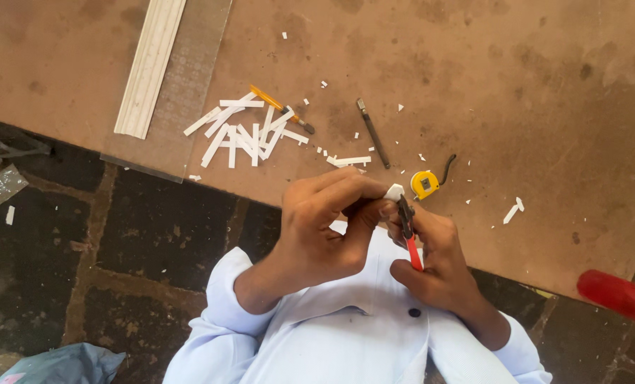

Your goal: The person repeatedly picks up short white plastic strips from a workbench and trims their ends using red-handled pliers. Trimmed pieces accumulate on the table alongside a utility knife, tape measure, and a longer plastic strip.

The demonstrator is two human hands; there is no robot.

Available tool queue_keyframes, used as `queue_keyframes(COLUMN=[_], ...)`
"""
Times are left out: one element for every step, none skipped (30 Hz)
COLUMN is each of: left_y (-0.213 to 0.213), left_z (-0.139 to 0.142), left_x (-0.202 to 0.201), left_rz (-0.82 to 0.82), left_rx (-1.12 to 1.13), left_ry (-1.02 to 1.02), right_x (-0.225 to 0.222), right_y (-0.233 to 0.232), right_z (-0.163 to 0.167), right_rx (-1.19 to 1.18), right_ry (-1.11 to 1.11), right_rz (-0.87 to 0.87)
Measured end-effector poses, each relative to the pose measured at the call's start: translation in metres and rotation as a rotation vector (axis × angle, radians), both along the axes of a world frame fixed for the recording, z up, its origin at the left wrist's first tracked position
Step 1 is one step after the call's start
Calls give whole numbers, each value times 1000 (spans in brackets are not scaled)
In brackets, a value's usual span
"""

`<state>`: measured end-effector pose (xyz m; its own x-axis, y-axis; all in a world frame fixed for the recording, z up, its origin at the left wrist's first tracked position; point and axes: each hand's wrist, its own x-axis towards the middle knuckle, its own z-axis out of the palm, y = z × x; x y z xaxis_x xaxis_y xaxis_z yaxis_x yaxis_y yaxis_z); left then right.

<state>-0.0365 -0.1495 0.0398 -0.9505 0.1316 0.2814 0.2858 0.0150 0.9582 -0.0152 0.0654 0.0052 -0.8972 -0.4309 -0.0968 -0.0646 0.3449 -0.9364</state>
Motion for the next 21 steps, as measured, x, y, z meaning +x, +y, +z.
queue_keyframes(left_y=[0, 0, 0, 0, 0, 0, 0, 0, 0, 0, 0, -1, -1, -2, -2, -3, -3, -3, -4, -4, -5], left_z=[0, 1, 1, 1, 2, 2, 3, 3, 4, 4, 5, 5, 5, 5, 4, 4, 3, 3, 2, 2, 1], left_x=[0, -1, -2, -2, -3, -3, -4, -4, -5, -5, -5, -5, -5, -5, -6, -6, -6, -6, -6, -6, -5], left_rz=[1, 2, 3, 0, -3, -5, -4, -1, 1, 0, -1, -2, 2, 7, 12, 16, 21, 26, 25, 24, 23], left_rx=[-7, -13, -20, -13, -6, 2, 0, -2, -4, 4, 12, 20, 10, -1, -11, -9, -8, -6, -8, -11, -13], left_ry=[3, 5, 8, 9, 10, 12, 13, 14, 16, 14, 10, 4, 9, 14, 18, 14, 10, 7, 4, 2, -2], right_x=[0, 0, -1, -1, -1, -2, -2, -2, -2, -3, -3, -3, -3, -3, -4, -4, -4, -3, -3, -3, -2], right_y=[0, 0, 0, 0, 0, 0, 0, 0, -1, -1, -1, -2, -2, -2, -1, -1, -1, -1, -1, 0, 0], right_z=[0, 0, 0, 1, 1, 1, 2, 3, 4, 5, 6, 7, 7, 7, 7, 7, 6, 5, 4, 3, 2], right_rx=[3, 11, 18, 25, 13, 1, -11, -30, -49, -68, -54, -40, -26, 27, 80, 133, 132, 131, 130, 126, 123], right_ry=[-1, 5, 10, 15, 0, -13, -27, -40, -52, -65, -59, -53, -47, -40, -33, -25, -20, -14, -6, -14, -23], right_rz=[-3, -4, -4, -4, -9, -13, -18, -18, -17, -18, -20, -23, -26, -35, -44, -53, -55, -56, -57, -54, -51])
